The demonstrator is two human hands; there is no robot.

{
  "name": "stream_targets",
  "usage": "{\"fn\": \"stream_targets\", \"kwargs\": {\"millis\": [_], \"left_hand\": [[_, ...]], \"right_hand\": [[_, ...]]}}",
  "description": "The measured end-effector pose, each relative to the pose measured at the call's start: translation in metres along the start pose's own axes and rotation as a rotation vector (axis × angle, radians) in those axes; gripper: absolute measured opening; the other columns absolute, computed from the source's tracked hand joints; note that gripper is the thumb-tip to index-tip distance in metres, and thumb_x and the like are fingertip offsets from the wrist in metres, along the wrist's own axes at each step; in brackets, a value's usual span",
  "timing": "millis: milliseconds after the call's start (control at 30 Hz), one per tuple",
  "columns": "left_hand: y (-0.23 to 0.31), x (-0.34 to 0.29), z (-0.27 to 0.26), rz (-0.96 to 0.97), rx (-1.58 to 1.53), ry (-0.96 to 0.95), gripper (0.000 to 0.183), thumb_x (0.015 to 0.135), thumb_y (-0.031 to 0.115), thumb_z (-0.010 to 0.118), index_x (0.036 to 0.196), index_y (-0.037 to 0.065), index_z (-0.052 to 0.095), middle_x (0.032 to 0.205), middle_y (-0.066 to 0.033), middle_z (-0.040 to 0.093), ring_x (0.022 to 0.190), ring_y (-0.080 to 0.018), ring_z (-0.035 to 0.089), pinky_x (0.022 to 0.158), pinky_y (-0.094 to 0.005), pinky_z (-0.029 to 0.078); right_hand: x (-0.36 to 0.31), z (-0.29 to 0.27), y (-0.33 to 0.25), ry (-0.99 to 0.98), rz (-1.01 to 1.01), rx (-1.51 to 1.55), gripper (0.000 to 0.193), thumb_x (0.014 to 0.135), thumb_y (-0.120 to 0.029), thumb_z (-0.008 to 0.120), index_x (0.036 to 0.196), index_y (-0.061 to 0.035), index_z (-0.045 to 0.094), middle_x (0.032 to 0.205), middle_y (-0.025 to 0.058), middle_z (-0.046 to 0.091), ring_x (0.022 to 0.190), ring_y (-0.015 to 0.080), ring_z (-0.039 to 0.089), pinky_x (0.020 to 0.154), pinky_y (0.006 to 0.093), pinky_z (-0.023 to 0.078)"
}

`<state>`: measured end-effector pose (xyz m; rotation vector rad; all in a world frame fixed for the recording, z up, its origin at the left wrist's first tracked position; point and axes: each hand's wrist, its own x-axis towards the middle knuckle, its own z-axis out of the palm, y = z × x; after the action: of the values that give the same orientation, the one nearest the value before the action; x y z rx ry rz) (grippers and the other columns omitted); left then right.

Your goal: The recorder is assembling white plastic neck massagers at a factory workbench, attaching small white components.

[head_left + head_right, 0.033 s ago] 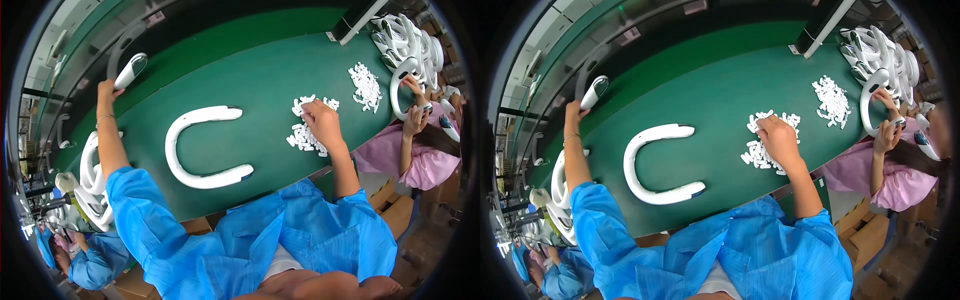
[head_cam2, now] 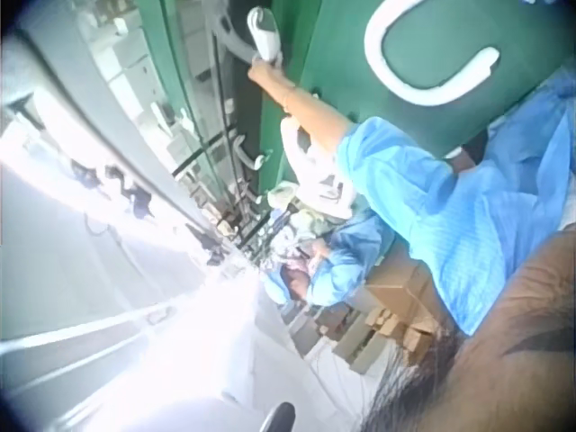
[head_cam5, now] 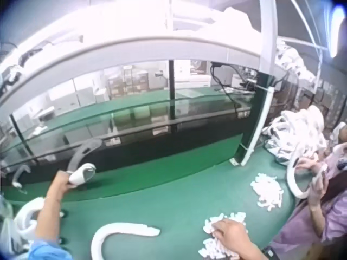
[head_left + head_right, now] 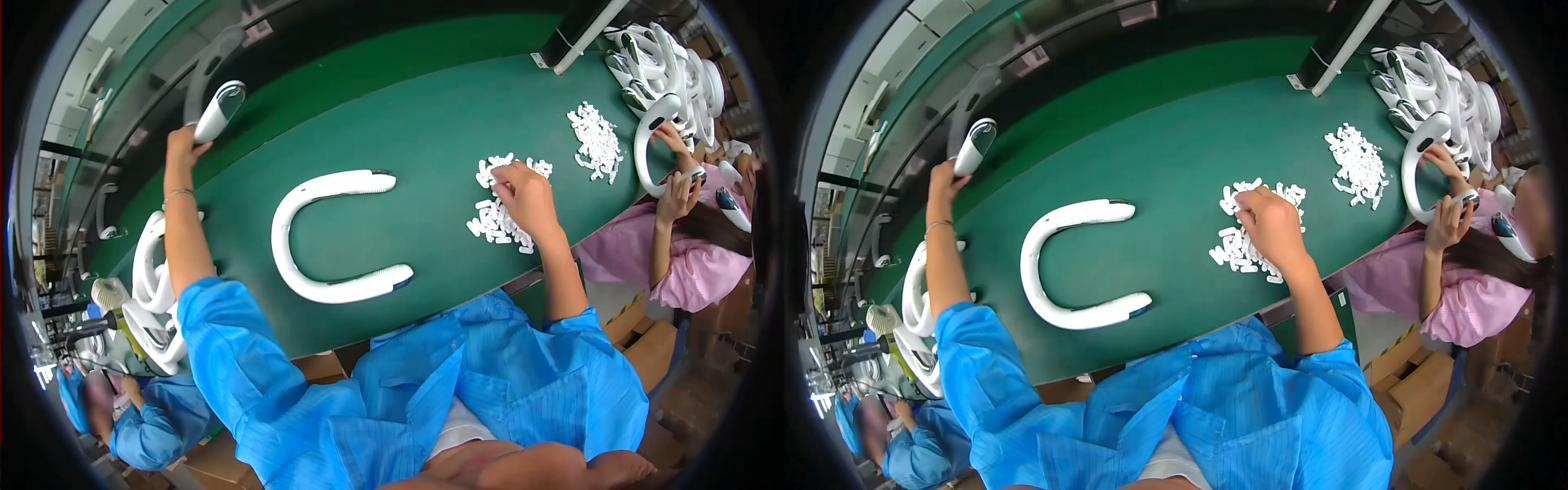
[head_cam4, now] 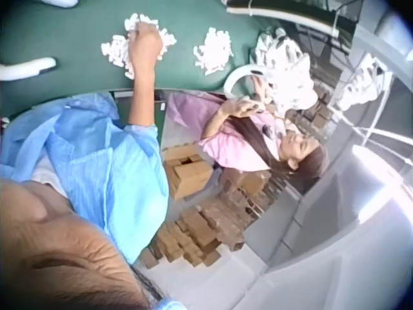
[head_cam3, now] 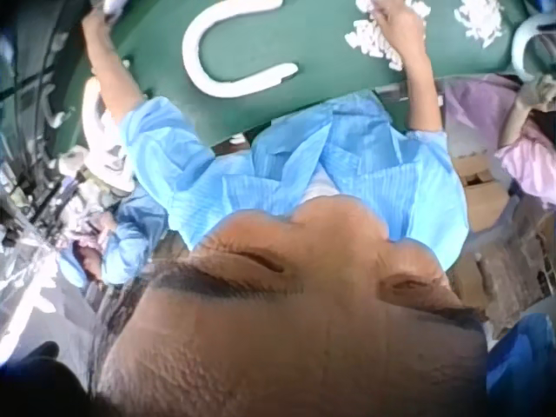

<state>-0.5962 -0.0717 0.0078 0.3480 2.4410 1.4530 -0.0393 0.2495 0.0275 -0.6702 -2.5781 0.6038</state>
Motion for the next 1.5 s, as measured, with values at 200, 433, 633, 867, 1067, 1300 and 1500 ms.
{"fn": "stream_targets", "kwargs": {"millis": [200, 433, 633, 867, 1067, 1300, 1500], "left_hand": [[0.109, -0.179, 0.087, -0.193, -0.390, -0.371, 0.028, 0.085, 0.010, 0.054, 0.111, -0.001, 0.056, 0.093, -0.0132, 0.064, 0.075, -0.0238, 0.066, 0.052, -0.0287, 0.055], [0.140, -0.348, 0.175, -0.067, -0.639, -0.657, 0.054, 0.080, -0.001, 0.055, 0.130, 0.000, 0.035, 0.105, -0.0140, 0.056, 0.074, -0.0223, 0.064, 0.066, -0.0317, 0.056], [0.140, -0.406, 0.215, -0.059, -0.803, -0.684, 0.045, 0.085, -0.001, 0.049, 0.128, -0.003, 0.035, 0.095, -0.0112, 0.056, 0.073, -0.0178, 0.062, 0.065, -0.0286, 0.054], [0.134, -0.432, 0.237, -0.061, -0.929, -0.770, 0.036, 0.088, 0.003, 0.047, 0.121, -0.006, 0.039, 0.093, -0.0125, 0.057, 0.081, -0.0155, 0.059, 0.073, -0.0280, 0.051], [0.135, -0.442, 0.246, -0.041, -0.917, -0.732, 0.037, 0.090, 0.005, 0.044, 0.125, -0.003, 0.035, 0.100, -0.0118, 0.055, 0.083, -0.0143, 0.058, 0.073, -0.0268, 0.050], [0.125, -0.442, 0.256, 0.099, -0.723, -0.650, 0.039, 0.091, 0.006, 0.042, 0.129, 0.002, 0.033, 0.100, -0.0078, 0.054, 0.084, -0.0099, 0.055, 0.070, -0.0241, 0.048], [0.132, -0.443, 0.258, -0.002, -0.849, -0.709, 0.034, 0.092, 0.007, 0.042, 0.125, 0.000, 0.036, 0.098, -0.0086, 0.054, 0.082, -0.0116, 0.056, 0.070, -0.0253, 0.050]], "right_hand": [[-0.011, -0.005, 0.030, 0.034, 0.082, 0.288, 0.020, 0.071, -0.001, 0.068, 0.090, -0.0012, 0.063, 0.076, 0.0022, 0.062, 0.057, 0.0060, 0.051, 0.051, 0.0229, 0.042], [-0.031, -0.042, -0.020, -0.050, 0.278, 0.904, 0.009, 0.076, -0.001, 0.066, 0.083, 0.0012, 0.062, 0.070, 0.0047, 0.063, 0.059, 0.0078, 0.058, 0.052, 0.0196, 0.048], [-0.046, -0.041, -0.073, -0.127, -0.026, 1.047, 0.020, 0.083, 0.003, 0.057, 0.102, 0.0047, 0.064, 0.079, 0.0063, 0.060, 0.062, 0.0097, 0.056, 0.056, 0.0212, 0.047], [-0.057, -0.034, -0.079, -0.311, 0.179, 1.124, 0.012, 0.086, -0.003, 0.056, 0.093, 0.0028, 0.062, 0.079, 0.0067, 0.063, 0.065, 0.0088, 0.059, 0.058, 0.0205, 0.049], [-0.061, -0.032, -0.078, -0.279, 0.218, 1.060, 0.011, 0.084, -0.003, 0.058, 0.093, 0.0028, 0.063, 0.074, 0.0063, 0.064, 0.060, 0.0074, 0.058, 0.053, 0.0187, 0.048], [-0.058, -0.035, -0.078, -0.297, 0.273, 1.058, 0.011, 0.082, -0.003, 0.059, 0.091, 0.0035, 0.062, 0.071, 0.0058, 0.062, 0.058, 0.0080, 0.058, 0.052, 0.0195, 0.048], [-0.059, -0.038, -0.080, -0.258, 0.310, 1.082, 0.008, 0.082, -0.004, 0.059, 0.085, 0.0031, 0.061, 0.070, 0.0056, 0.062, 0.055, 0.0077, 0.056, 0.050, 0.0189, 0.046]]}}
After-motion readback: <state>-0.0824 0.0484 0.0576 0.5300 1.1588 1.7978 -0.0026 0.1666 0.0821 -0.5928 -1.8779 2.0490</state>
